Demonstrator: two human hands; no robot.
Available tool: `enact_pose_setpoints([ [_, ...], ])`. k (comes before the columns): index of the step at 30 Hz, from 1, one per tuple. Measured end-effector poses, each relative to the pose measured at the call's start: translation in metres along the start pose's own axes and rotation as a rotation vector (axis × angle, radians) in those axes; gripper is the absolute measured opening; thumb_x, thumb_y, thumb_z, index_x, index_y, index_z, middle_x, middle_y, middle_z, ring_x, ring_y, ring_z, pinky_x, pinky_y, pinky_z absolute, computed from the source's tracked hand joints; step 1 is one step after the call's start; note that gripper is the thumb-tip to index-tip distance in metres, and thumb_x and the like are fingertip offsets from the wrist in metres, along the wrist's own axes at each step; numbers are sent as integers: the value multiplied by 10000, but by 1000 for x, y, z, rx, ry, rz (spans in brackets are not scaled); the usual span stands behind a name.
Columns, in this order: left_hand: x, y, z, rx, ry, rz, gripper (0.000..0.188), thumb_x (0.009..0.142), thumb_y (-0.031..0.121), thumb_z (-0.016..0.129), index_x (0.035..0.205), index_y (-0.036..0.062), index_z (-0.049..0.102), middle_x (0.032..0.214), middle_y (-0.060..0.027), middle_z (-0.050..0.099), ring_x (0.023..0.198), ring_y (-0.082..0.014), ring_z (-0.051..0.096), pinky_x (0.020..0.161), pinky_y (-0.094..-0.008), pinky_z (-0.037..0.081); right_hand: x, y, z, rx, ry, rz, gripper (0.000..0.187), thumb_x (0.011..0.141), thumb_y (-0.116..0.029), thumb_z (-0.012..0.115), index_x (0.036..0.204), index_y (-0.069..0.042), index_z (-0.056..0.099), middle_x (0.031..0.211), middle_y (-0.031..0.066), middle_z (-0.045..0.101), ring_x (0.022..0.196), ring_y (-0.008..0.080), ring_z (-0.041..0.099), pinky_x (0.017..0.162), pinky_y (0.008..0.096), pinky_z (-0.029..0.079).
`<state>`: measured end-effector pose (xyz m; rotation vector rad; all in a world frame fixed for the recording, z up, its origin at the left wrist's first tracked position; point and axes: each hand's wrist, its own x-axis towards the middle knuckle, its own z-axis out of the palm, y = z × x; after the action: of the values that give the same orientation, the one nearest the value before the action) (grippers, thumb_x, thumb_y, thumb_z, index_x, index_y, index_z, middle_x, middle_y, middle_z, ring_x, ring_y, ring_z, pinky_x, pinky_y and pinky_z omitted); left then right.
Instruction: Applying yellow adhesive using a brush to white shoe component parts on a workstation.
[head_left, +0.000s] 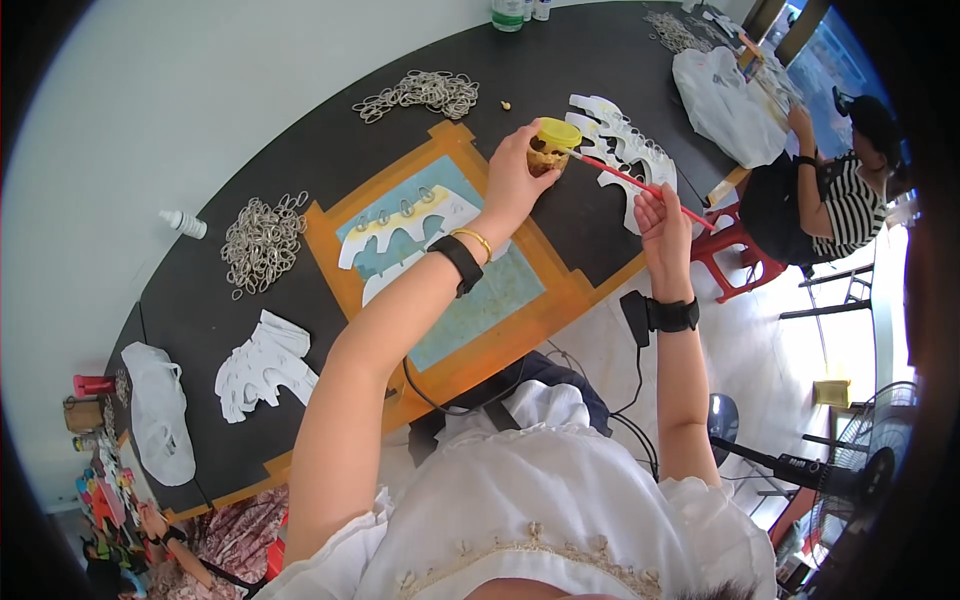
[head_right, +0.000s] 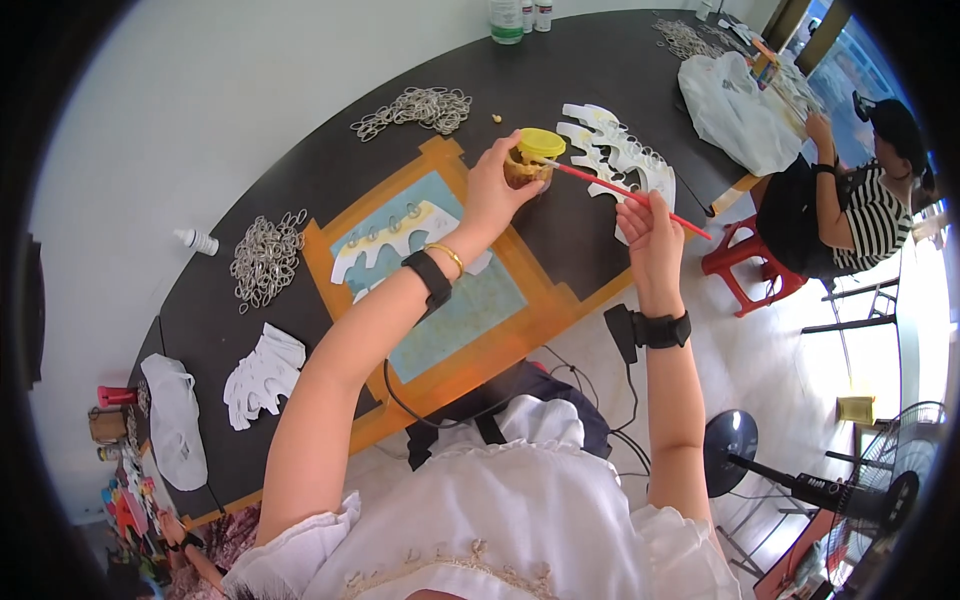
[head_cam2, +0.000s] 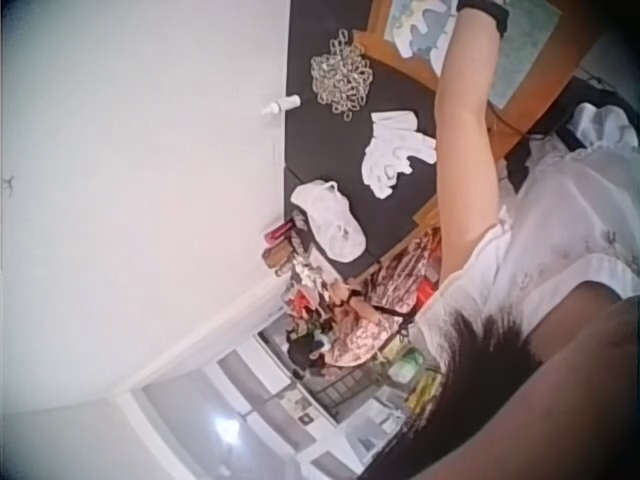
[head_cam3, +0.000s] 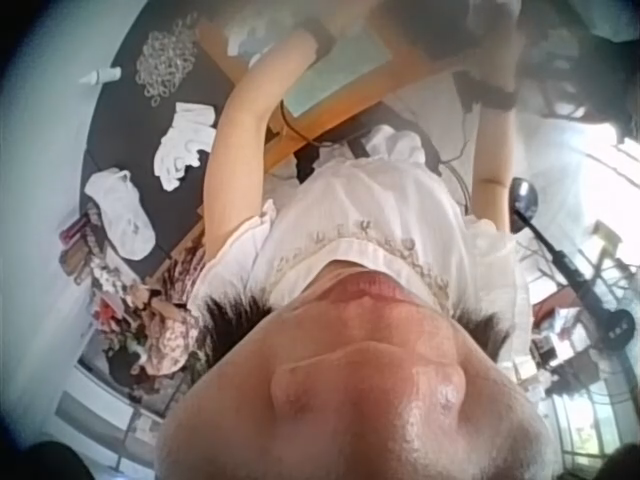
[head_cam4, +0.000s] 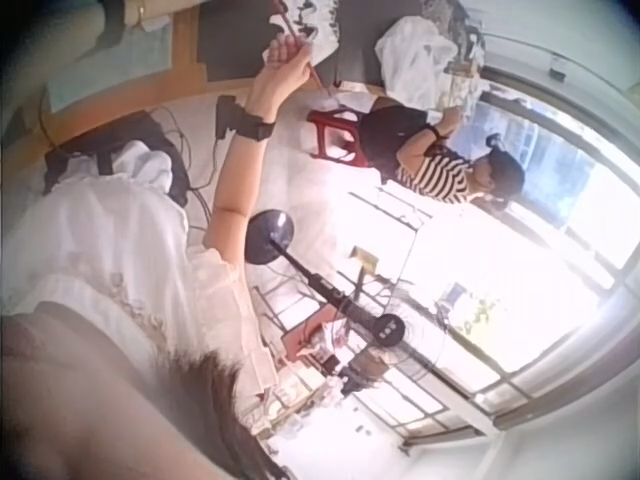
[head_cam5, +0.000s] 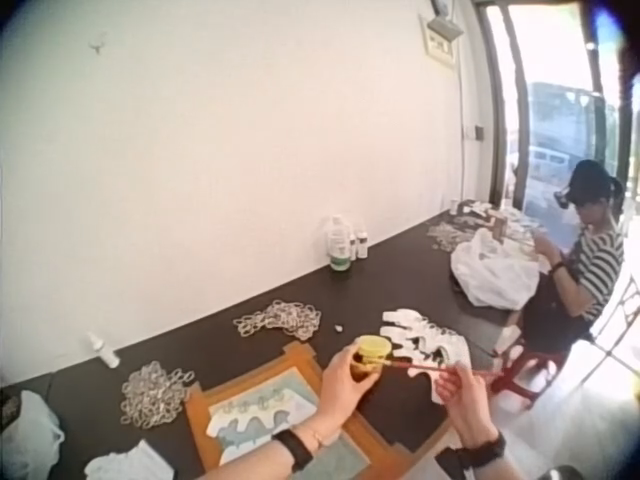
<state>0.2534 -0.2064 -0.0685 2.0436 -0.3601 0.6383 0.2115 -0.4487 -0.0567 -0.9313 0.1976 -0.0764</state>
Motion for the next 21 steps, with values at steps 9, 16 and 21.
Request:
enact_pose_setpoints([
  [9,-1,4,-3,8,-16,-41,691,730,176,814,1330,89,482,1154,-175,608,1092,-360,593,921,-435,484,-15,2,6,270,-91,196,226,975,-113,537,1133,45,570,1110,202,662,1026,277,674,880,324,579],
  [16,2,6,-2,-26,-39,-82,674,719,113,816,1304,59,483,1157,-186,584,1107,-367,564,950,-434,464,-35,1,13,153,-210,-37,229,975,-69,503,1148,55,588,1151,196,653,1040,280,663,935,339,539],
  [21,2,4,-3,-33,-26,-60,666,724,116,812,1300,57,483,1148,-185,584,1102,-369,564,944,-436,464,-64,-24,40,-726,-375,-859,207,880,141,514,979,49,670,1150,186,664,1023,265,682,893,316,539],
])
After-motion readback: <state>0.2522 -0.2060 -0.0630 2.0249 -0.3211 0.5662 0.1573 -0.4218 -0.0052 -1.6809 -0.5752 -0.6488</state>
